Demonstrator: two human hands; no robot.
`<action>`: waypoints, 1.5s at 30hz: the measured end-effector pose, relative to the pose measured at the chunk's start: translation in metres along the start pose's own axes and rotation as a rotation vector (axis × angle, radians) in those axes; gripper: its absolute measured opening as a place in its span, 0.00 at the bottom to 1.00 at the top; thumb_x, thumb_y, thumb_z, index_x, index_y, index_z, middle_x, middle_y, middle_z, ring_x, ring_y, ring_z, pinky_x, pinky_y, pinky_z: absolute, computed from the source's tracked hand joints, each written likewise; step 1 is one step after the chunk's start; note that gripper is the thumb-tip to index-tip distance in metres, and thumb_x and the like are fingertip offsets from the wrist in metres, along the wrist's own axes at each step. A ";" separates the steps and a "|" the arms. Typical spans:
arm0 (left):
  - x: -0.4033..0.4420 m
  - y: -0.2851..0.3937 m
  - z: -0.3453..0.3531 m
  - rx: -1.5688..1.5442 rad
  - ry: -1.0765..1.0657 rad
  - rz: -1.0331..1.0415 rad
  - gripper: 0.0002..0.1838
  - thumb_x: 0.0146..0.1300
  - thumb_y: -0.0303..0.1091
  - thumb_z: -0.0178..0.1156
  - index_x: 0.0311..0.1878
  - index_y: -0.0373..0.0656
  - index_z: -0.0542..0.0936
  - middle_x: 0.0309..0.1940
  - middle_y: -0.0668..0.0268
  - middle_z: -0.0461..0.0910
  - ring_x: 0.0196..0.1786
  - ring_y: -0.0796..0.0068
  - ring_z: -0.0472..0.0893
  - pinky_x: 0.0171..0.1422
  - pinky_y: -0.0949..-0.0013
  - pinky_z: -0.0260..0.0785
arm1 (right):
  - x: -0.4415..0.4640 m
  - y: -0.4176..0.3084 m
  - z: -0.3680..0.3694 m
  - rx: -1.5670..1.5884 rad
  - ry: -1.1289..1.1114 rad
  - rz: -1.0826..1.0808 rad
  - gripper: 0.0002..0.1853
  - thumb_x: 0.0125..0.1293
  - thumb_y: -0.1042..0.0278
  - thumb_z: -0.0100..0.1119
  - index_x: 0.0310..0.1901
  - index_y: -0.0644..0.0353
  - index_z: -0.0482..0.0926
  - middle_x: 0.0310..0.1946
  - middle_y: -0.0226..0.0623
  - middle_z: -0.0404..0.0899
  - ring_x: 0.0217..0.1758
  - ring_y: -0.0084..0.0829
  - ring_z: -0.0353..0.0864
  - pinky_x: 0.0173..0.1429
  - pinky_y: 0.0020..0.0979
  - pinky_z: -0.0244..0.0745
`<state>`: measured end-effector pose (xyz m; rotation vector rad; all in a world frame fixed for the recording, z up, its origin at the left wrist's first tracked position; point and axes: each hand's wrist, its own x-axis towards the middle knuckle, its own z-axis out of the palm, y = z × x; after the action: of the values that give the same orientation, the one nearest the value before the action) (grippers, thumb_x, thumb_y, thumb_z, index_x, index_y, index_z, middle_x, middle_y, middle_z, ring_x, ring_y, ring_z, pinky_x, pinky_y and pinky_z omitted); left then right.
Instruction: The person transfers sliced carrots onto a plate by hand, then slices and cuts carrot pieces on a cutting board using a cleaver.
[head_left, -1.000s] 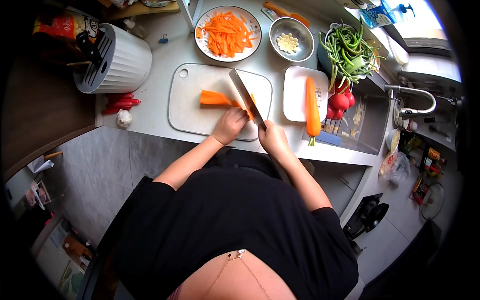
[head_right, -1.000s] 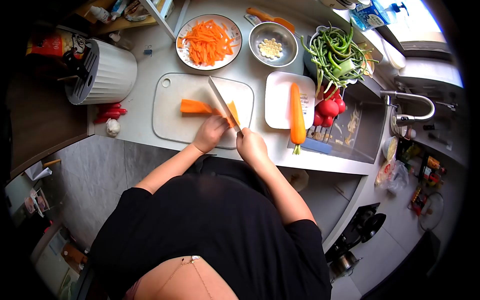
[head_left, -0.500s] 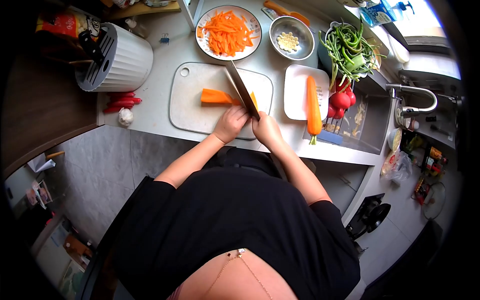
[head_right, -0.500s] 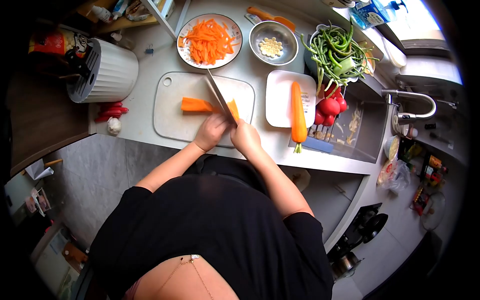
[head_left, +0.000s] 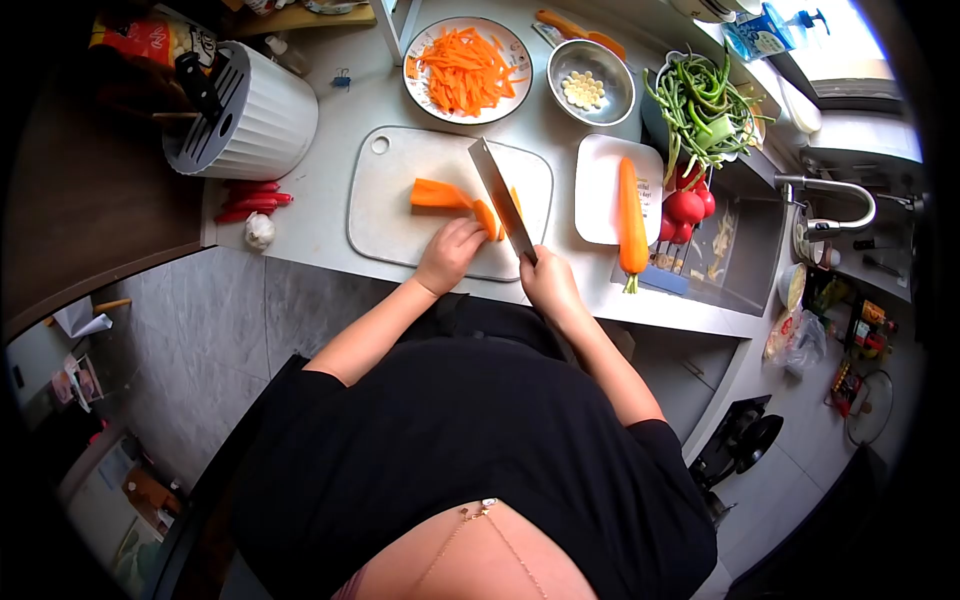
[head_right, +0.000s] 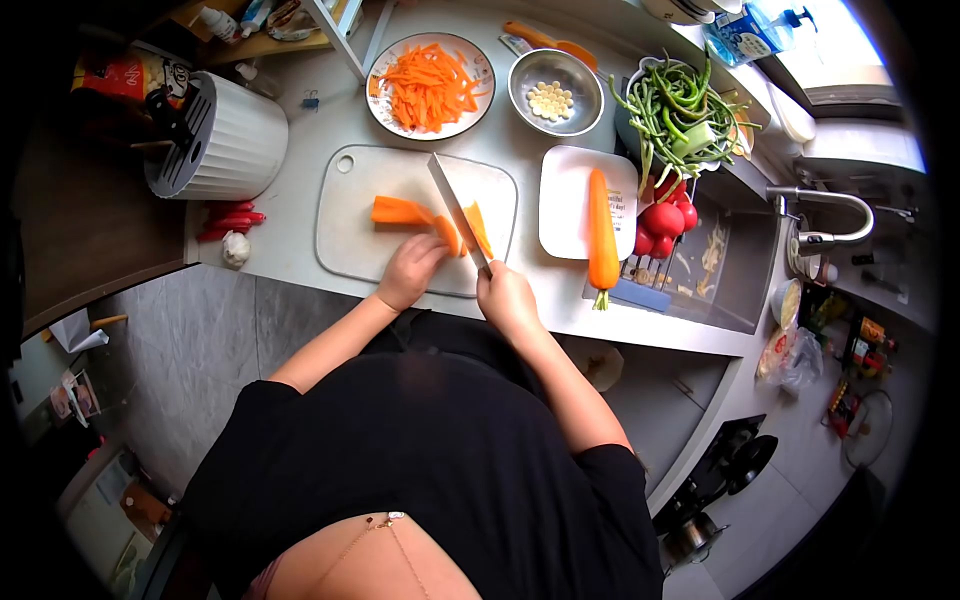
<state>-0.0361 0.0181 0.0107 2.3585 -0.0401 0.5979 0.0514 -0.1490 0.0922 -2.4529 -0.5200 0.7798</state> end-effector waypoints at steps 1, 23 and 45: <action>-0.001 0.000 0.001 -0.001 -0.011 0.001 0.12 0.52 0.25 0.59 0.42 0.35 0.80 0.43 0.58 0.79 0.49 0.56 0.77 0.53 0.59 0.71 | -0.001 0.000 0.002 0.005 0.003 0.001 0.13 0.64 0.65 0.52 0.32 0.70 0.77 0.25 0.60 0.78 0.32 0.59 0.79 0.41 0.50 0.74; 0.001 -0.010 0.012 0.074 -0.023 -0.060 0.13 0.56 0.27 0.56 0.44 0.34 0.79 0.50 0.55 0.76 0.54 0.55 0.75 0.59 0.58 0.69 | 0.010 -0.008 0.012 -0.058 -0.007 -0.041 0.13 0.64 0.66 0.50 0.33 0.69 0.77 0.25 0.60 0.78 0.30 0.58 0.80 0.40 0.52 0.75; -0.006 -0.015 0.013 0.085 -0.011 -0.033 0.12 0.54 0.28 0.56 0.42 0.34 0.79 0.48 0.55 0.76 0.55 0.54 0.74 0.60 0.58 0.68 | 0.015 -0.013 0.030 -0.126 -0.032 0.000 0.12 0.64 0.68 0.48 0.36 0.70 0.75 0.26 0.62 0.79 0.32 0.58 0.80 0.41 0.52 0.76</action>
<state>-0.0335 0.0204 -0.0103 2.4400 0.0202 0.5810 0.0417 -0.1206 0.0718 -2.5589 -0.5971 0.8101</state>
